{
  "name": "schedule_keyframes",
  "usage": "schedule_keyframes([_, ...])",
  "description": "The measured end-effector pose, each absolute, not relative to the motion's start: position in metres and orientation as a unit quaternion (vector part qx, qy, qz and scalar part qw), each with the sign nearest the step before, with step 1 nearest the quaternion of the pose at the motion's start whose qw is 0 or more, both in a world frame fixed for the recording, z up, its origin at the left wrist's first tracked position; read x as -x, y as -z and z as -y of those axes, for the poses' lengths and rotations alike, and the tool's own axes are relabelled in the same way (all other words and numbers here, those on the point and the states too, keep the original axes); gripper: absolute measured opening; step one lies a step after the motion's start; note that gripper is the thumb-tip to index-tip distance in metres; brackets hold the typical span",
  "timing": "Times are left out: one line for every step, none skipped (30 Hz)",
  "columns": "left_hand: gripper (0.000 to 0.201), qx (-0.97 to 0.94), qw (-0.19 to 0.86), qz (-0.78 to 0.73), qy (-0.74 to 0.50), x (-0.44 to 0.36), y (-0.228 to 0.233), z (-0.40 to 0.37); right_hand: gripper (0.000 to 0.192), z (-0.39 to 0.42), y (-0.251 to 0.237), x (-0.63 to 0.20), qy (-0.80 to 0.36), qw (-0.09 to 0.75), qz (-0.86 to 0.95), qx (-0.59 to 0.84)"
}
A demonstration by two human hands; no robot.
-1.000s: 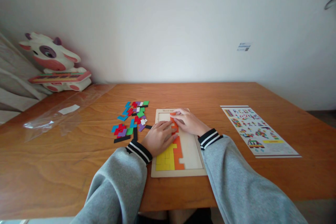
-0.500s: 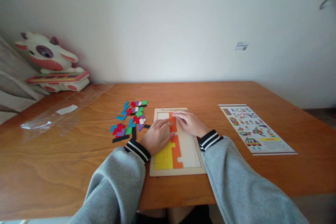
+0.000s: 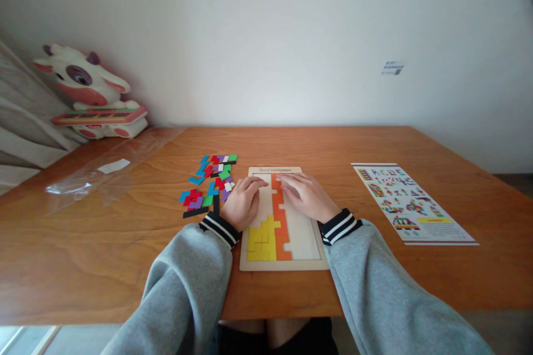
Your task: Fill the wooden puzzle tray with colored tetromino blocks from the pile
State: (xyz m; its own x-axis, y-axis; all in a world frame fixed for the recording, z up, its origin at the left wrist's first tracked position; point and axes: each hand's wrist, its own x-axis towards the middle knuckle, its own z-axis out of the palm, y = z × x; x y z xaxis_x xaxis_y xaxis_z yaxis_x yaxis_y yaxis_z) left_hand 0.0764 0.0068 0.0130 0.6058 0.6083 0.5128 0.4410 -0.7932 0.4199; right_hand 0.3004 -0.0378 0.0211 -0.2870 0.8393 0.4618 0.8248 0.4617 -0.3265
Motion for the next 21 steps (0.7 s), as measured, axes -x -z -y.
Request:
schedule_keyframes([0.032,-0.883,0.126,-0.302,-0.336,-0.075,-0.013,-0.008,0.035,0.039,-0.022,-0.302,-0.011,0.290,0.799,0.527])
schedule_keyframes([0.031,-0.880,0.126,-0.307,-0.340,-0.074,-0.014,-0.010,0.037,0.040,-0.022,-0.303,-0.010,0.285,0.795,0.534])
schedule_keyframes([0.030,-0.877,0.127,-0.311,-0.343,-0.073,-0.014,-0.011,0.038,0.040,-0.023,-0.305,-0.009,0.282,0.791,0.542])
schedule_keyframes([0.029,-0.876,0.129,-0.313,-0.343,-0.072,-0.014,-0.012,0.039,0.040,-0.023,-0.306,-0.010,0.279,0.788,0.549])
schedule_keyframes([0.028,-0.876,0.132,-0.314,-0.341,-0.072,-0.014,-0.012,0.040,0.040,-0.023,-0.308,-0.012,0.276,0.786,0.554])
schedule_keyframes([0.028,-0.878,0.135,-0.313,-0.337,-0.071,-0.015,-0.013,0.041,0.040,-0.023,-0.309,-0.014,0.274,0.784,0.557])
schedule_keyframes([0.027,-0.881,0.137,-0.309,-0.330,-0.071,-0.015,-0.012,0.041,0.041,-0.022,-0.309,-0.015,0.272,0.784,0.558])
schedule_keyframes([0.026,-0.887,0.137,-0.303,-0.321,-0.071,-0.016,-0.012,0.041,0.041,-0.022,-0.310,-0.017,0.271,0.784,0.558])
schedule_keyframes([0.025,-0.894,0.134,-0.295,-0.310,-0.070,-0.017,-0.012,0.042,0.041,-0.021,-0.310,-0.018,0.270,0.784,0.558])
schedule_keyframes([0.024,-0.902,0.129,-0.282,-0.299,-0.069,-0.018,-0.011,0.042,0.041,-0.021,-0.310,-0.020,0.269,0.785,0.558])
schedule_keyframes([0.024,-0.910,0.124,-0.268,-0.290,-0.069,-0.019,-0.011,0.041,0.041,-0.020,-0.310,-0.022,0.267,0.785,0.559])
schedule_keyframes([0.025,-0.917,0.121,-0.254,-0.282,-0.068,-0.020,-0.010,0.041,0.041,-0.019,-0.310,-0.024,0.265,0.785,0.559])
schedule_keyframes([0.026,-0.923,0.121,-0.241,-0.276,-0.067,-0.021,-0.010,0.041,0.041,-0.019,-0.310,-0.026,0.262,0.785,0.561])
schedule_keyframes([0.029,-0.926,0.124,-0.231,-0.272,-0.066,-0.022,-0.009,0.041,0.041,-0.019,-0.310,-0.027,0.259,0.785,0.562])
schedule_keyframes([0.032,-0.928,0.129,-0.223,-0.268,-0.065,-0.024,-0.009,0.041,0.041,-0.018,-0.310,-0.027,0.256,0.785,0.563])
schedule_keyframes([0.036,-0.930,0.134,-0.218,-0.264,-0.064,-0.025,-0.008,0.041,0.041,-0.018,-0.310,-0.026,0.253,0.786,0.564])
schedule_keyframes([0.040,-0.932,0.138,-0.215,-0.259,-0.063,-0.026,-0.007,0.041,0.040,-0.018,-0.310,-0.024,0.251,0.786,0.565])
schedule_keyframes([0.044,-0.934,0.140,-0.211,-0.252,-0.063,-0.027,-0.007,0.041,0.040,-0.018,-0.310,-0.023,0.249,0.786,0.565])
schedule_keyframes([0.048,-0.936,0.141,-0.208,-0.245,-0.062,-0.028,-0.006,0.041,0.040,-0.018,-0.310,-0.021,0.248,0.787,0.565])
schedule_keyframes([0.051,-0.939,0.143,-0.204,-0.237,-0.061,-0.029,-0.005,0.040,0.040,-0.018,-0.311,-0.021,0.247,0.788,0.564])
schedule_keyframes([0.054,-0.942,0.144,-0.199,-0.231,-0.061,-0.030,-0.004,0.040,0.040,-0.018,-0.311,-0.021,0.246,0.788,0.564])
